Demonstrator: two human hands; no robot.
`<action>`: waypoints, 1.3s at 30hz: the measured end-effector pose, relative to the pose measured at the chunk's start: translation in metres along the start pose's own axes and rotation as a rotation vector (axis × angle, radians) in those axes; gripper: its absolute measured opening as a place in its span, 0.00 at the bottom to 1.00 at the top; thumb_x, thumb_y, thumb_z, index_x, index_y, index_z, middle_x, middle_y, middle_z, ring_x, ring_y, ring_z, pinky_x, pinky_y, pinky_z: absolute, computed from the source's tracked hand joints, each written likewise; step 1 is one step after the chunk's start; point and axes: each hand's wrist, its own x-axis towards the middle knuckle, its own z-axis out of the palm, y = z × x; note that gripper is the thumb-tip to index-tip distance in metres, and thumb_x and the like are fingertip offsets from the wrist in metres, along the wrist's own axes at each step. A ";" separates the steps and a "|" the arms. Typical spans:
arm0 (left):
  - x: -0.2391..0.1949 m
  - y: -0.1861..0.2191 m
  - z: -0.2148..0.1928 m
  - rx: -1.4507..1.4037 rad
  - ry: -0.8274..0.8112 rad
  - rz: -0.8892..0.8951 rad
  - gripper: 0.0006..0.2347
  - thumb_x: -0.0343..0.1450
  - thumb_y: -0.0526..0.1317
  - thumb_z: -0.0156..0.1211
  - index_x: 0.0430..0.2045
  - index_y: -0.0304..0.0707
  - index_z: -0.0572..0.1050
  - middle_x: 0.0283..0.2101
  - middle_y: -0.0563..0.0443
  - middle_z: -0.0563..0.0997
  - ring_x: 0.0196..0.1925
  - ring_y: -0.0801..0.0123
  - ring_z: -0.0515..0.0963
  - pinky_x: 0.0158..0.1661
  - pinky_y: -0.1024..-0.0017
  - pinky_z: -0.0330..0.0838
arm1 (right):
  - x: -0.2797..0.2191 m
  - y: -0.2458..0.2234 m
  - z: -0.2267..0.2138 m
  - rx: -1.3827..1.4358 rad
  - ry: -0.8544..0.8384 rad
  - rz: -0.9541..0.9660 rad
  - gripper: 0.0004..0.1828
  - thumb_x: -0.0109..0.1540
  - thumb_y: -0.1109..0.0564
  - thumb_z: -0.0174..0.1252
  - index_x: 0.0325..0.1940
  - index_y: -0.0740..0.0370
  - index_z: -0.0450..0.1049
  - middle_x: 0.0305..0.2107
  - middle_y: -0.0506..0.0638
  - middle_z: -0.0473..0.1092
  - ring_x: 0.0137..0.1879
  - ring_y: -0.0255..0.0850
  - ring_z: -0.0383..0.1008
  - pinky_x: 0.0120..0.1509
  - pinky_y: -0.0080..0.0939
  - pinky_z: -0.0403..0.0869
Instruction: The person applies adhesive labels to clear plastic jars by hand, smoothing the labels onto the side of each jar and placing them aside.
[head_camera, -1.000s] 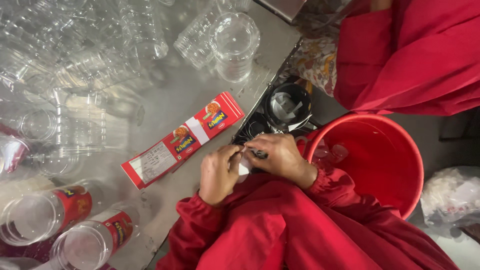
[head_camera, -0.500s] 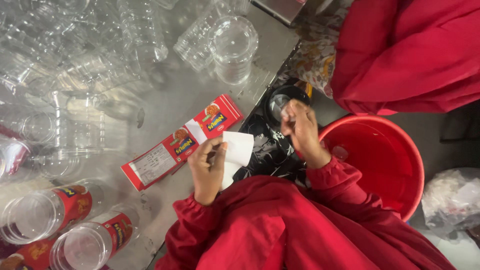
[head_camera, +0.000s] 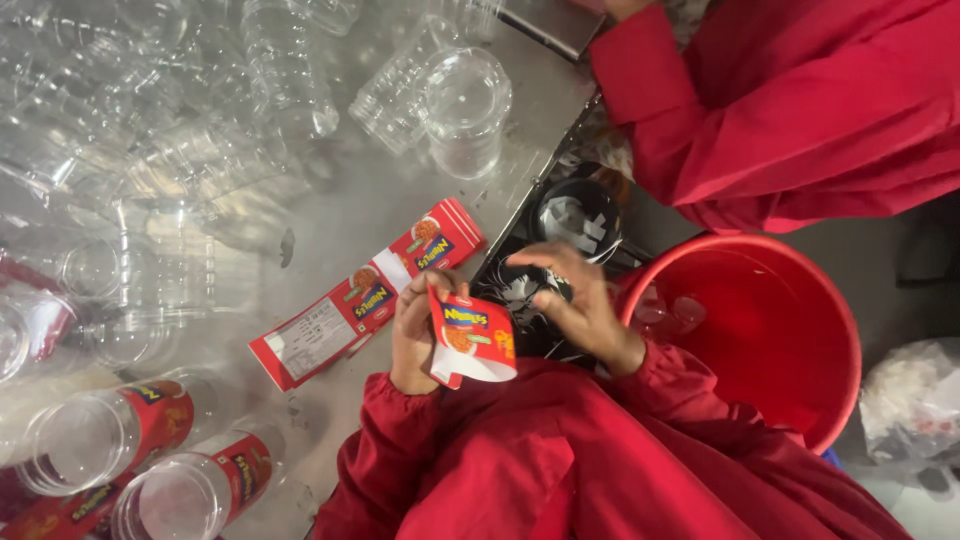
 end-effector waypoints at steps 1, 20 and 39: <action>0.002 -0.001 0.004 0.003 -0.004 -0.006 0.03 0.71 0.31 0.48 0.29 0.35 0.69 0.37 0.45 0.74 0.40 0.70 0.74 0.44 0.73 0.70 | -0.003 -0.007 0.002 0.191 -0.084 0.085 0.25 0.66 0.46 0.57 0.62 0.62 0.73 0.56 0.54 0.74 0.65 0.48 0.72 0.73 0.49 0.67; 0.070 -0.009 0.100 1.393 0.050 0.828 0.20 0.68 0.33 0.68 0.56 0.34 0.75 0.65 0.37 0.73 0.71 0.48 0.70 0.69 0.57 0.63 | -0.046 -0.007 -0.114 0.952 -0.238 -0.011 0.09 0.61 0.58 0.63 0.30 0.66 0.79 0.30 0.53 0.80 0.35 0.39 0.80 0.39 0.41 0.77; 0.122 -0.008 0.059 1.493 -0.028 0.806 0.32 0.68 0.45 0.68 0.64 0.31 0.62 0.64 0.33 0.68 0.67 0.47 0.66 0.65 0.55 0.61 | -0.084 -0.017 -0.186 0.489 0.069 0.287 0.11 0.62 0.69 0.56 0.46 0.71 0.80 0.42 0.58 0.80 0.45 0.42 0.82 0.47 0.37 0.79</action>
